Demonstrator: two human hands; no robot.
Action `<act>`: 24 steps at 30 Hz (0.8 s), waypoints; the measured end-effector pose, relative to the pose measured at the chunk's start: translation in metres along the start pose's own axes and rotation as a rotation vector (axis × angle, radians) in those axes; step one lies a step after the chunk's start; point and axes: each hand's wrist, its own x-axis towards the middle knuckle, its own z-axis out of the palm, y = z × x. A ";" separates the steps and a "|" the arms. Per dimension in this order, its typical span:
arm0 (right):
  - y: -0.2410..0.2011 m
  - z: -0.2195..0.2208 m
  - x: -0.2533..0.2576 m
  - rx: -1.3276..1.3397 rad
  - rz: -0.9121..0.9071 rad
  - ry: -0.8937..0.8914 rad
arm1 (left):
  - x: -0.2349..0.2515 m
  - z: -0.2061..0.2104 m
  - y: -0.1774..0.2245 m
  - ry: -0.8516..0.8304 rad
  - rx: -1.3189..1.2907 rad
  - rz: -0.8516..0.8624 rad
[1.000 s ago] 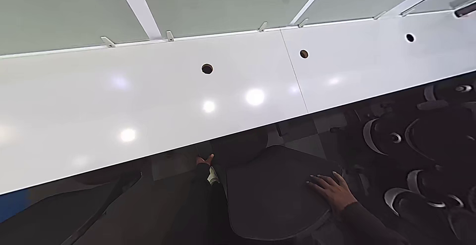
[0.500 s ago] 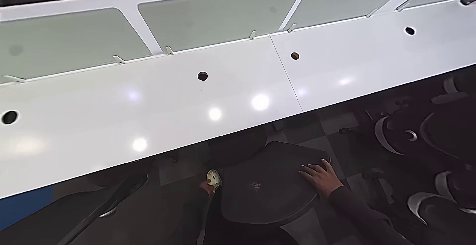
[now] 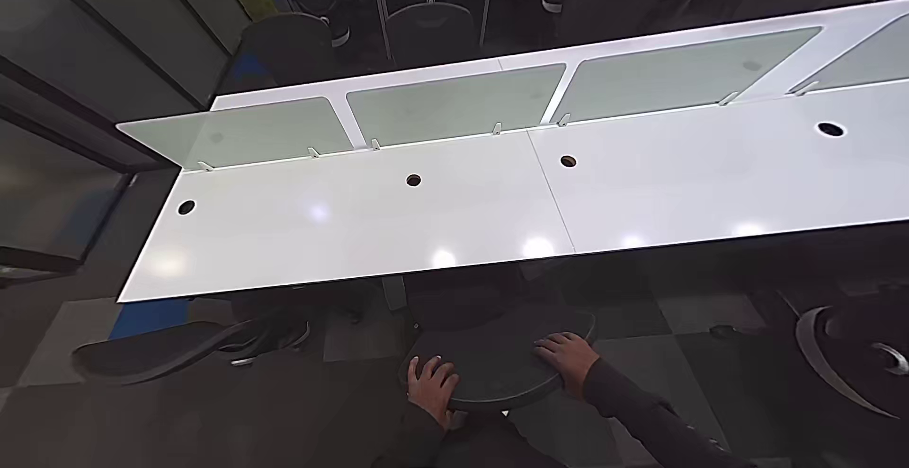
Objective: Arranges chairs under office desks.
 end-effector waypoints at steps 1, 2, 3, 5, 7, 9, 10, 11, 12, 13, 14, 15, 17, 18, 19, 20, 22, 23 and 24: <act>0.001 0.004 -0.002 0.013 -0.031 0.038 | 0.006 0.004 0.001 0.028 0.066 0.049; 0.001 0.006 -0.004 0.025 -0.048 0.069 | 0.010 0.008 -0.003 0.116 0.110 0.130; 0.003 0.006 -0.003 0.024 -0.062 0.104 | 0.013 0.012 -0.011 0.199 0.127 0.220; 0.006 0.005 0.003 0.009 -0.089 0.171 | 0.021 0.011 -0.031 0.267 0.117 0.357; 0.012 -0.006 0.013 -0.011 -0.107 0.226 | 0.035 0.003 -0.045 0.320 0.139 0.412; 0.021 -0.029 0.025 -0.026 -0.101 0.184 | 0.055 -0.006 -0.056 0.381 0.181 0.418; 0.023 -0.038 0.030 -0.023 -0.082 0.143 | 0.064 -0.010 -0.060 0.406 0.195 0.423; 0.023 -0.046 0.035 -0.017 -0.057 0.109 | 0.072 -0.015 -0.064 0.406 0.199 0.418; 0.023 -0.054 0.042 -0.015 -0.035 0.094 | 0.081 -0.021 -0.070 0.382 0.201 0.410; 0.021 -0.060 0.048 -0.013 -0.011 0.087 | 0.089 -0.029 -0.076 0.327 0.206 0.384; 0.018 -0.066 0.056 -0.008 0.017 0.079 | 0.097 -0.037 -0.082 0.256 0.211 0.346; 0.014 -0.071 0.064 0.001 0.041 0.082 | 0.105 -0.046 -0.090 0.179 0.217 0.306; 0.002 -0.077 0.076 0.024 0.065 0.092 | 0.116 -0.059 -0.107 0.036 0.221 0.236; -0.001 -0.079 0.078 0.023 0.068 0.098 | 0.118 -0.062 -0.112 0.019 0.225 0.227; 0.000 -0.080 0.077 0.022 0.063 0.106 | 0.120 -0.064 -0.111 0.011 0.225 0.220; 0.002 -0.079 0.077 0.025 0.050 0.120 | 0.119 -0.067 -0.108 -0.013 0.232 0.206; 0.002 -0.071 0.073 0.030 0.039 0.121 | 0.114 -0.066 -0.101 -0.057 0.250 0.184; 0.005 -0.073 0.073 0.019 0.041 0.119 | 0.116 -0.065 -0.099 -0.041 0.260 0.183; 0.006 -0.077 0.074 0.012 0.045 0.114 | 0.119 -0.066 -0.101 -0.031 0.271 0.182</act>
